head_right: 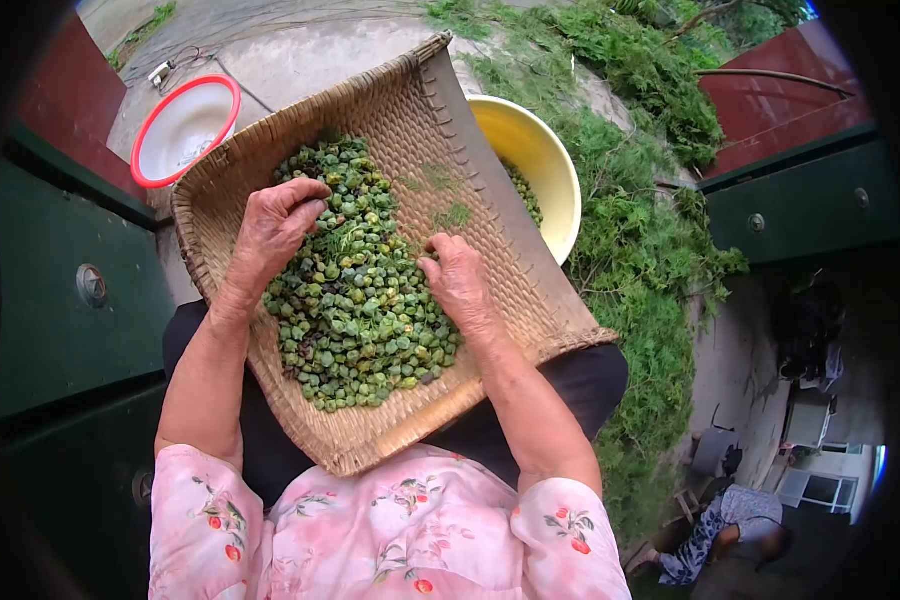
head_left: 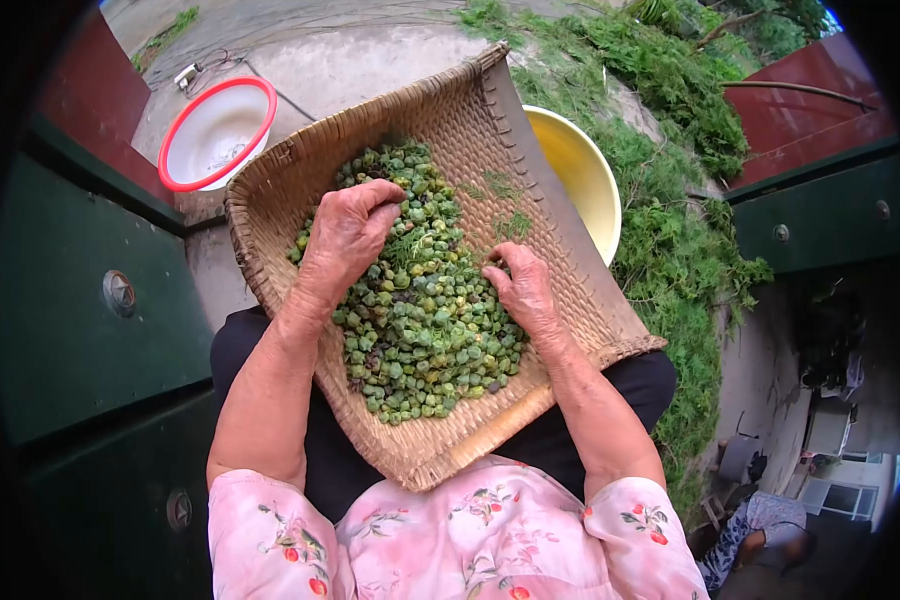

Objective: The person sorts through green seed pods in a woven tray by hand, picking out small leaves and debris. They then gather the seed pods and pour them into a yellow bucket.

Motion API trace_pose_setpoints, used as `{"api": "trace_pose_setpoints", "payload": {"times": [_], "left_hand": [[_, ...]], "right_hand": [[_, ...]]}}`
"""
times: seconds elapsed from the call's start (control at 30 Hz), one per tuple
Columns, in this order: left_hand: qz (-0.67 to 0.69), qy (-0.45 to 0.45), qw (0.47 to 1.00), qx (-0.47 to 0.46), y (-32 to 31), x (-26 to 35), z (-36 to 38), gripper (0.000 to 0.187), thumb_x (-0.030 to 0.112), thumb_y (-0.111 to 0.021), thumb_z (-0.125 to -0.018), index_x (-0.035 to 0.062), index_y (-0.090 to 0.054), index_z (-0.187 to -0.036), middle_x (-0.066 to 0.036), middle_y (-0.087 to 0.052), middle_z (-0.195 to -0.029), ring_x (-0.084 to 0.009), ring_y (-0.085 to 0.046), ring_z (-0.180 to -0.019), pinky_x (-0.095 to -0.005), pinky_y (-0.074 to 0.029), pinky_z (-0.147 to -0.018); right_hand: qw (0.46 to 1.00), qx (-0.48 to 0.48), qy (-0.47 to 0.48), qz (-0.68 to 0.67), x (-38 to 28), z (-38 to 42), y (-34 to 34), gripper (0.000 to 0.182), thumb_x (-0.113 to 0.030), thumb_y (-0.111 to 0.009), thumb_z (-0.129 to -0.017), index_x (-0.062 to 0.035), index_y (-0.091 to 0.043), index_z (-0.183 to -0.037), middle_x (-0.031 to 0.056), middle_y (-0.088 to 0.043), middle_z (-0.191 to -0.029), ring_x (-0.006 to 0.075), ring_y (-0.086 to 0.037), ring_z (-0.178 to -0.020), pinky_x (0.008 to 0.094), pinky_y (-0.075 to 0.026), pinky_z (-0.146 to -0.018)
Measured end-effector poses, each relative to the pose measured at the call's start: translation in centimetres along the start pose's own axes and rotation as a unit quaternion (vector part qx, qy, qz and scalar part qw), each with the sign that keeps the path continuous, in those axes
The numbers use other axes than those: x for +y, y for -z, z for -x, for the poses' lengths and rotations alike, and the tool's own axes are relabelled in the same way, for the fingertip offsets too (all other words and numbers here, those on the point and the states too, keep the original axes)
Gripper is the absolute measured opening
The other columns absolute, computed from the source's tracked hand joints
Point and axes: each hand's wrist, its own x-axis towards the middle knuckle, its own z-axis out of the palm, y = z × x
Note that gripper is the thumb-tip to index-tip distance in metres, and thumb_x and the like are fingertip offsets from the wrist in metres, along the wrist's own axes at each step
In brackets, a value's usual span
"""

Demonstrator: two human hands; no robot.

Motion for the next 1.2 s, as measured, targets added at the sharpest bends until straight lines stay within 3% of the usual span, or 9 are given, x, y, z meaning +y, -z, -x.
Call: {"api": "trace_pose_setpoints", "payload": {"times": [0.23,0.4,0.43,0.53,0.7,0.83,0.9,0.97,1.2], "left_hand": [[-0.004,0.000,1.000,-0.001,0.1,0.0,-0.1,0.013,0.005,-0.060,-0.085,-0.0014,-0.064,-0.096,-0.001,-0.060,-0.070,-0.0065,-0.057,-0.061,-0.0224,-0.048,-0.057],[-0.005,0.023,1.000,-0.007,0.2,0.4,-0.1,0.015,0.007,-0.058,-0.083,0.0002,-0.065,-0.094,-0.017,-0.066,-0.085,-0.0295,-0.067,-0.080,-0.0336,-0.051,-0.072],[-0.003,0.025,1.000,-0.009,0.2,0.5,0.0,0.015,0.007,-0.058,-0.083,0.0003,-0.065,-0.094,-0.017,-0.066,-0.084,-0.0289,-0.067,-0.080,-0.0335,-0.051,-0.072],[0.002,0.002,1.000,-0.005,0.0,-0.3,0.0,0.014,0.005,-0.061,-0.085,-0.0010,-0.065,-0.097,0.000,-0.061,-0.074,-0.0066,-0.057,-0.062,-0.0218,-0.048,-0.057],[-0.005,0.012,1.000,-0.010,0.0,0.0,-0.1,0.014,0.005,-0.061,-0.085,-0.0009,-0.065,-0.097,0.000,-0.062,-0.073,-0.0065,-0.058,-0.062,-0.0216,-0.048,-0.057],[-0.017,0.004,1.000,-0.014,0.0,-0.3,-0.1,0.015,0.005,-0.062,-0.084,-0.0010,-0.065,-0.097,-0.002,-0.062,-0.072,-0.0068,-0.058,-0.062,-0.0229,-0.048,-0.057],[-0.050,-0.025,0.998,-0.001,0.1,-0.3,-0.1,0.015,0.005,-0.061,-0.084,-0.0012,-0.065,-0.097,-0.004,-0.063,-0.073,-0.0079,-0.058,-0.061,-0.0238,-0.048,-0.058],[-0.073,-0.049,0.996,0.023,0.2,-0.2,0.0,0.015,0.005,-0.061,-0.084,-0.0013,-0.065,-0.097,-0.006,-0.064,-0.074,-0.0093,-0.059,-0.061,-0.0246,-0.048,-0.059],[-0.108,-0.073,0.980,0.152,0.6,1.0,1.0,0.015,0.001,-0.060,-0.082,-0.0002,-0.064,-0.097,-0.011,-0.066,-0.087,-0.0181,-0.064,-0.076,-0.0283,-0.050,-0.068]], "right_hand": [[0.975,0.000,-0.138,-0.172,-0.9,-0.5,1.4,0.013,-0.008,-0.063,-0.077,-0.0025,-0.065,-0.088,0.0112,-0.067,-0.086,0.0195,-0.063,-0.072,0.0302,-0.052,-0.072],[0.687,-0.024,-0.187,-0.702,3.2,-0.4,3.8,0.014,-0.011,-0.058,-0.086,-0.0052,-0.058,-0.099,0.0102,-0.061,-0.085,0.0184,-0.058,-0.070,0.0275,-0.048,-0.051],[0.608,-0.029,-0.167,-0.775,3.1,-0.2,3.7,0.016,-0.012,-0.056,-0.088,-0.0055,-0.057,-0.102,0.0119,-0.061,-0.089,0.0192,-0.057,-0.070,0.0263,-0.047,-0.048],[0.596,-0.075,-0.173,-0.780,2.1,-0.4,3.0,0.016,-0.015,-0.055,-0.090,-0.0048,-0.056,-0.103,0.0152,-0.060,-0.095,0.0235,-0.058,-0.077,0.0271,-0.048,-0.049],[0.674,-0.113,-0.151,-0.714,1.1,-0.5,2.9,0.015,-0.006,-0.057,-0.085,-0.0031,-0.057,-0.100,0.0104,-0.060,-0.093,0.0176,-0.057,-0.074,0.0231,-0.043,-0.048],[0.910,-0.129,-0.230,-0.320,0.2,-0.3,3.6,0.014,-0.007,-0.065,-0.079,-0.0047,-0.065,-0.093,0.0056,-0.059,-0.078,0.0159,-0.057,-0.066,0.0271,-0.048,-0.054],[0.986,-0.081,-0.051,-0.140,0.7,0.1,2.5,0.017,-0.006,-0.066,-0.076,-0.0053,-0.067,-0.092,0.0078,-0.059,-0.077,0.0199,-0.057,-0.072,0.0308,-0.049,-0.064],[0.996,-0.070,0.038,-0.034,0.4,0.2,2.0,0.020,-0.006,-0.067,-0.073,-0.0060,-0.068,-0.093,0.0120,-0.057,-0.079,0.0271,-0.057,-0.082,0.0358,-0.046,-0.079],[0.996,-0.056,0.056,-0.040,1.6,0.5,1.0,0.020,-0.010,-0.067,-0.074,-0.0035,-0.065,-0.093,0.0130,-0.058,-0.084,0.0277,-0.057,-0.082,0.0359,-0.047,-0.075]]}}
